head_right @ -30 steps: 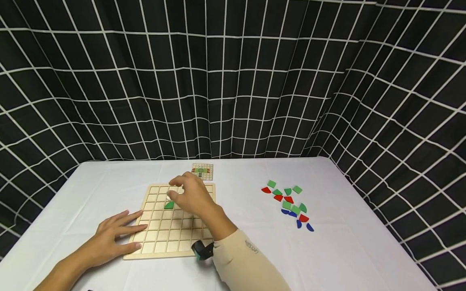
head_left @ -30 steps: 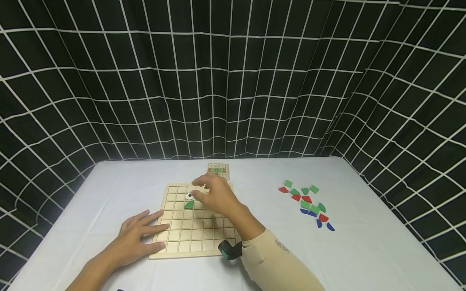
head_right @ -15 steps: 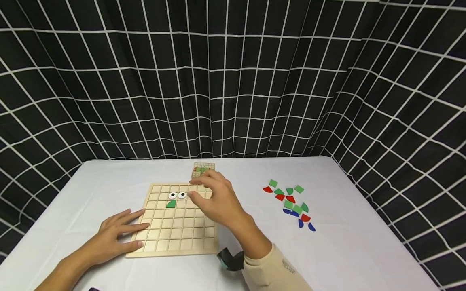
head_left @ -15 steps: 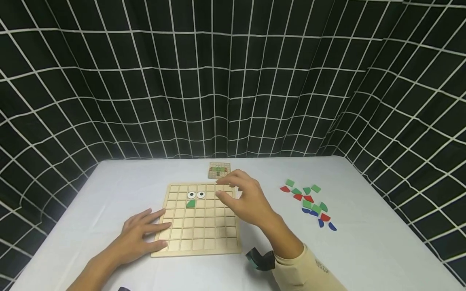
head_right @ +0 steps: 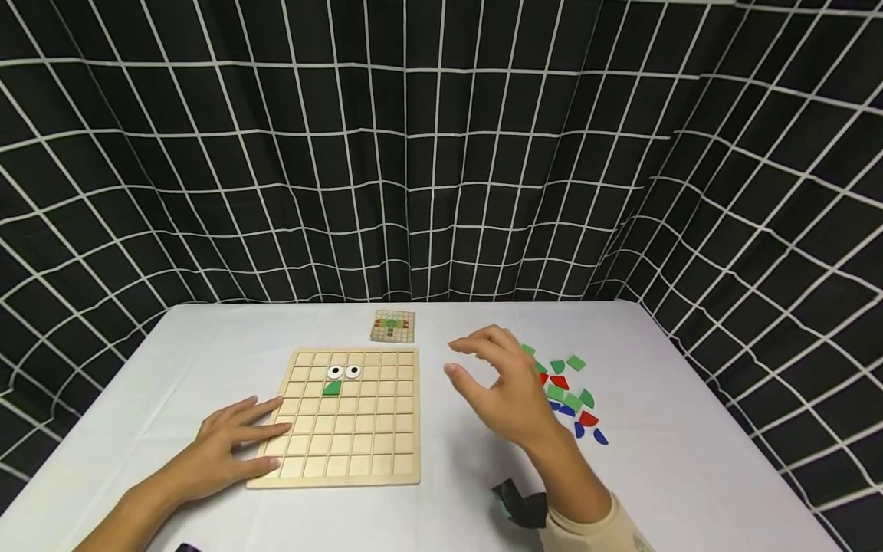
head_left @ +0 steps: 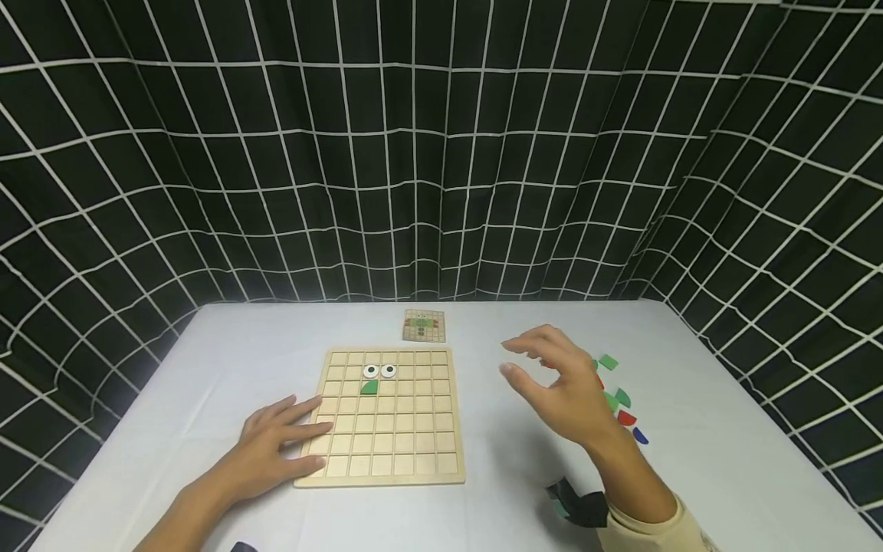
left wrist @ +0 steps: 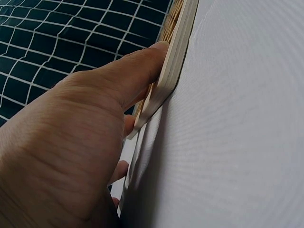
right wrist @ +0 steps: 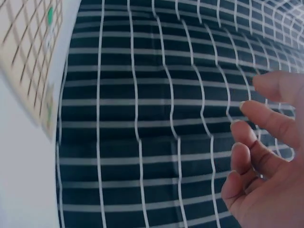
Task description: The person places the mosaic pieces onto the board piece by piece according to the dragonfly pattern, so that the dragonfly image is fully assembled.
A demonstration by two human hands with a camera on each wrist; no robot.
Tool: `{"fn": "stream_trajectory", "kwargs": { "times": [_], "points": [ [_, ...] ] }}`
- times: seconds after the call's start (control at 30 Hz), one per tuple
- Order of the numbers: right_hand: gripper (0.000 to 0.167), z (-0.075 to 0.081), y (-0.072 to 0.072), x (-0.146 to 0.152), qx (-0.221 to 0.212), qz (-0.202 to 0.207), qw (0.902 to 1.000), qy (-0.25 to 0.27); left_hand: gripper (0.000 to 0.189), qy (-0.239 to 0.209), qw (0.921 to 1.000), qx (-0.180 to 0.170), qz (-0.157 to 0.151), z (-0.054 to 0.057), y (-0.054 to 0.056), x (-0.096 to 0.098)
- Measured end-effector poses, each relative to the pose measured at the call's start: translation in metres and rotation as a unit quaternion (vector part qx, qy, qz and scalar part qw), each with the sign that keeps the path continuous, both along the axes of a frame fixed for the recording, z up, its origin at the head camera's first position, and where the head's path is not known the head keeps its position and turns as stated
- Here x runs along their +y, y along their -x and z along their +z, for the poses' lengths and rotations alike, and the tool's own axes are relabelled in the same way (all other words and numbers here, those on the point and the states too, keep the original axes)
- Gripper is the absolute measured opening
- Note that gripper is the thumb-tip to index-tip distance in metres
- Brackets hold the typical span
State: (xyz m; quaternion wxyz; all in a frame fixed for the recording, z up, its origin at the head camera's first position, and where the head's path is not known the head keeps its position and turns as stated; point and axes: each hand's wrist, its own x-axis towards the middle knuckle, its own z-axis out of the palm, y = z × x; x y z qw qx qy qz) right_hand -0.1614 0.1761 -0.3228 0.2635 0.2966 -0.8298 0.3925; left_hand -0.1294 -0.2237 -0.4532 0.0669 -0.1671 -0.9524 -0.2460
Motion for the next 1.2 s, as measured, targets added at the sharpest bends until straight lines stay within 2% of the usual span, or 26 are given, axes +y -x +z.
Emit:
{"fn": "stream_trajectory", "kwargs": {
  "times": [0.13,0.27,0.5,0.63,0.77,0.93,1.1,1.2],
  "points": [
    [0.029,0.006,-0.002,0.026,0.008,0.000,0.9996,0.025,0.046,0.000,1.0000,-0.009,0.005,0.001,0.002,0.002],
    [0.032,0.008,-0.002,0.053,-0.003,-0.006,0.9990,0.044,0.046,-0.002,0.9998,-0.015,0.009,0.001,0.002,0.003],
    [0.035,-0.023,0.018,0.115,-0.021,-0.026,0.9979,0.056,0.046,0.001,0.9998,-0.017,0.010,0.004,0.002,0.003],
    [0.030,-0.035,0.023,0.136,-0.052,-0.073,0.9947,0.049,0.046,-0.002,0.9999,-0.013,0.006,0.004,0.002,0.000],
    [0.025,-0.044,0.028,0.151,-0.100,-0.136,0.9850,0.036,0.047,-0.004,1.0000,-0.006,0.004,0.003,0.001,-0.001],
    [0.031,-0.061,0.033,0.168,-0.160,-0.200,0.9667,0.003,0.046,-0.004,0.9999,-0.008,0.007,0.002,0.001,0.000],
    [0.035,-0.081,0.038,0.182,-0.194,-0.222,0.9552,-0.024,0.046,-0.006,0.9997,-0.020,0.012,0.000,-0.001,0.001],
    [0.039,-0.088,0.040,0.187,-0.210,-0.232,0.9490,-0.036,0.046,-0.006,0.9997,-0.019,0.011,0.000,-0.002,0.001]
  ]
}}
